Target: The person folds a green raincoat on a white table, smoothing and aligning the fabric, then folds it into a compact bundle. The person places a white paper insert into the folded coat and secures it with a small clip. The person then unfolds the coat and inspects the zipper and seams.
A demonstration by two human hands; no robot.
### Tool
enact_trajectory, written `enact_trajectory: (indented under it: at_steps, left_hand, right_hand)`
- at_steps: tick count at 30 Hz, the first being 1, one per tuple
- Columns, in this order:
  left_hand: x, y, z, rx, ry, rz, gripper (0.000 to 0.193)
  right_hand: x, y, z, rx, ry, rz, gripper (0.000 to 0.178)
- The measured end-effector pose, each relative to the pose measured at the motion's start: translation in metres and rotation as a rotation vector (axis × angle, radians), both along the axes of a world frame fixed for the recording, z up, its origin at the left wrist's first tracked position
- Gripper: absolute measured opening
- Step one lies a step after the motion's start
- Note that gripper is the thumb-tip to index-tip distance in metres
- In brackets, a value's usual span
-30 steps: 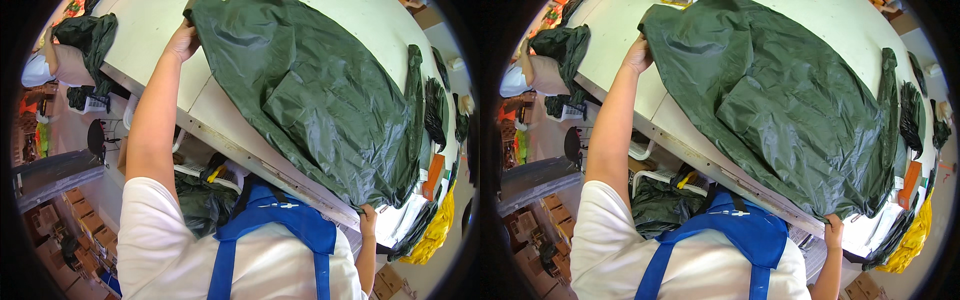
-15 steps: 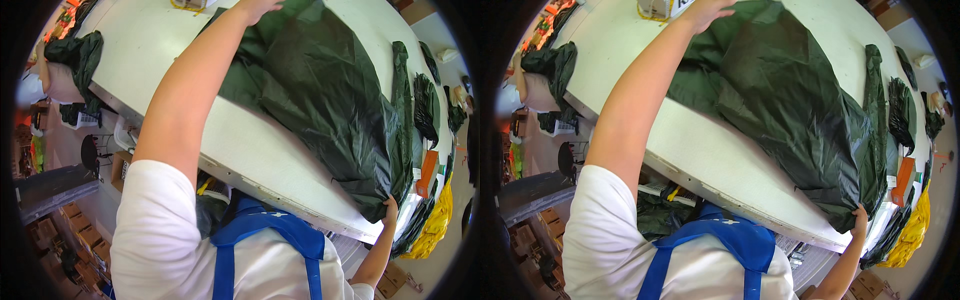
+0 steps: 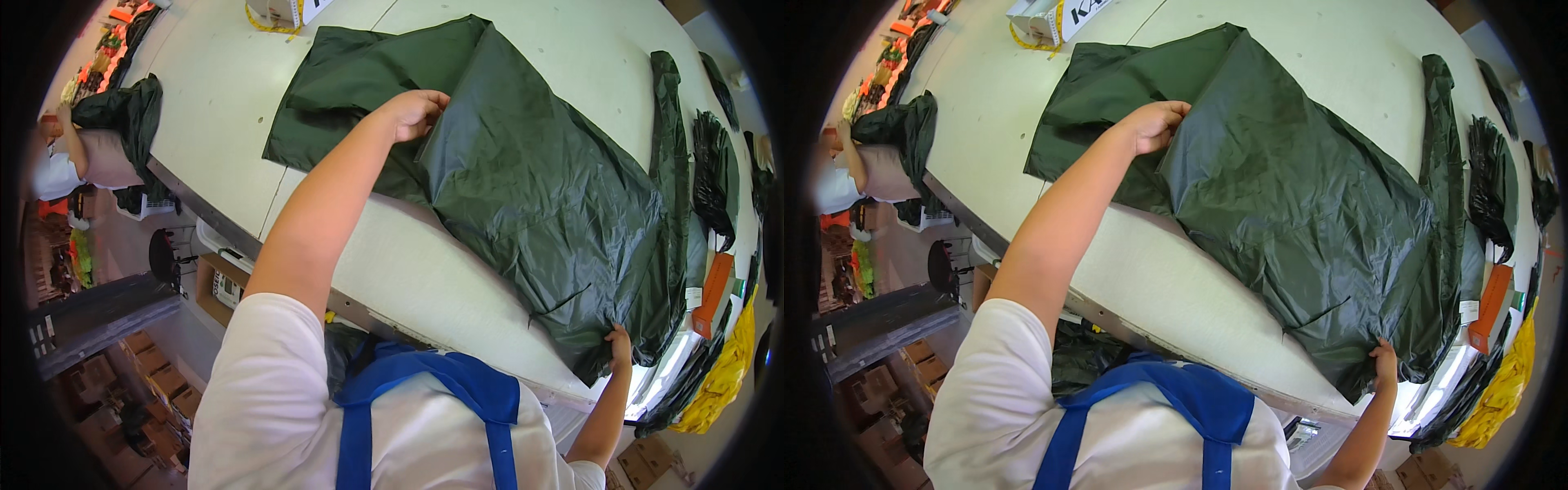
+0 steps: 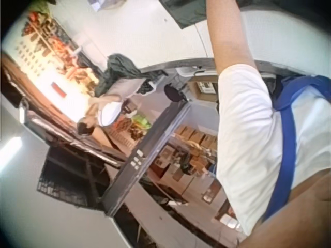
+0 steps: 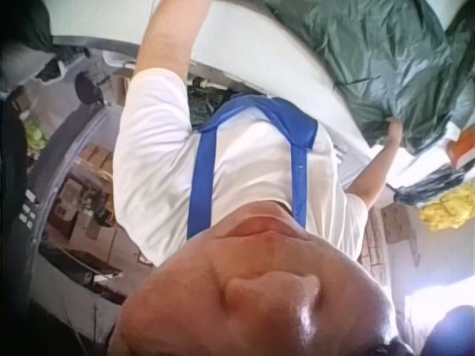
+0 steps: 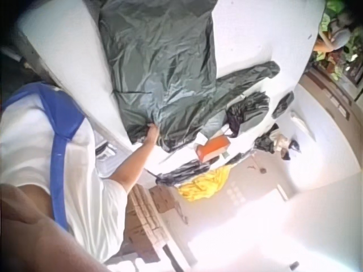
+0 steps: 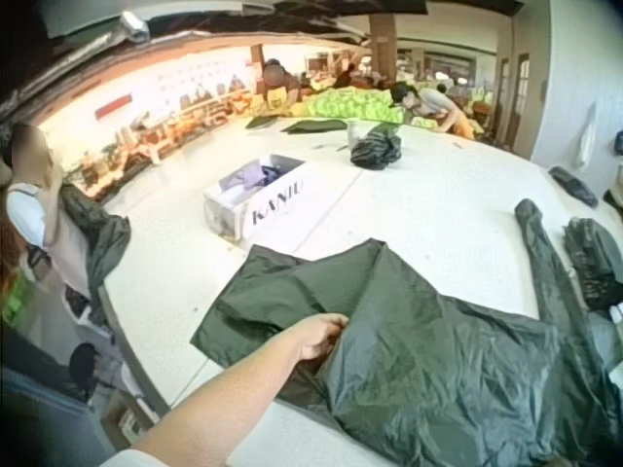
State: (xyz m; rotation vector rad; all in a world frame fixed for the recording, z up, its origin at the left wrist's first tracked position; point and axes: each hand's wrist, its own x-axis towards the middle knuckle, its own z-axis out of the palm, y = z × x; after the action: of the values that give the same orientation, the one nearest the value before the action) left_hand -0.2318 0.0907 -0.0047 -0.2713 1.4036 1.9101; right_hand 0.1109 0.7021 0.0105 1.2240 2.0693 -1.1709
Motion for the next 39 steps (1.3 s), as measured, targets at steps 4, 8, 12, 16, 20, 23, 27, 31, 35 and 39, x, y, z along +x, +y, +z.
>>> enact_trajectory:
  at_steps: [4,8,12,16,20,23,27,31,35,39]
  left_hand:
    - [-0.001,0.035,0.026,0.035,-0.163,-0.085,0.03]
    - [-0.009,0.044,0.033,0.103,-0.229,-0.062,0.031]
    - [0.007,0.031,0.039,0.098,0.177,0.248,0.032]
    - [0.055,-0.033,0.085,-0.692,1.221,0.568,0.022]
    - [0.127,-0.094,0.072,-0.138,0.644,0.888,0.026]
    - [0.144,-0.111,0.052,0.293,-0.021,0.898,0.028]
    - [0.121,-0.09,0.049,0.412,-0.215,0.79,0.032]
    - [0.08,-0.07,0.066,0.264,0.046,0.57,0.032]
    - [0.049,-0.091,0.09,0.466,0.313,0.278,0.036]
    - [0.069,-0.058,0.074,0.053,-0.279,0.453,0.039]
  right_hand:
    - [-0.001,-0.001,-0.006,0.031,-0.007,-0.013,0.071]
    - [-0.014,-0.017,0.008,-0.054,-0.018,-0.018,0.07]
    - [-0.002,-0.009,-0.006,0.013,0.047,-0.049,0.069]
    - [0.014,0.005,-0.027,0.023,0.132,-0.112,0.045]
    - [-0.013,-0.029,-0.003,-0.028,0.191,-0.025,0.012]
    - [-0.003,-0.01,-0.016,-0.019,0.201,-0.004,0.012]
    - [-0.009,-0.015,-0.01,-0.059,0.206,-0.042,0.013]
    - [0.009,0.023,-0.04,-0.058,0.183,-0.051,0.034]
    - [0.012,0.029,-0.042,-0.048,0.14,-0.034,0.045]
    - [0.004,0.017,-0.032,-0.071,0.139,-0.029,0.046]
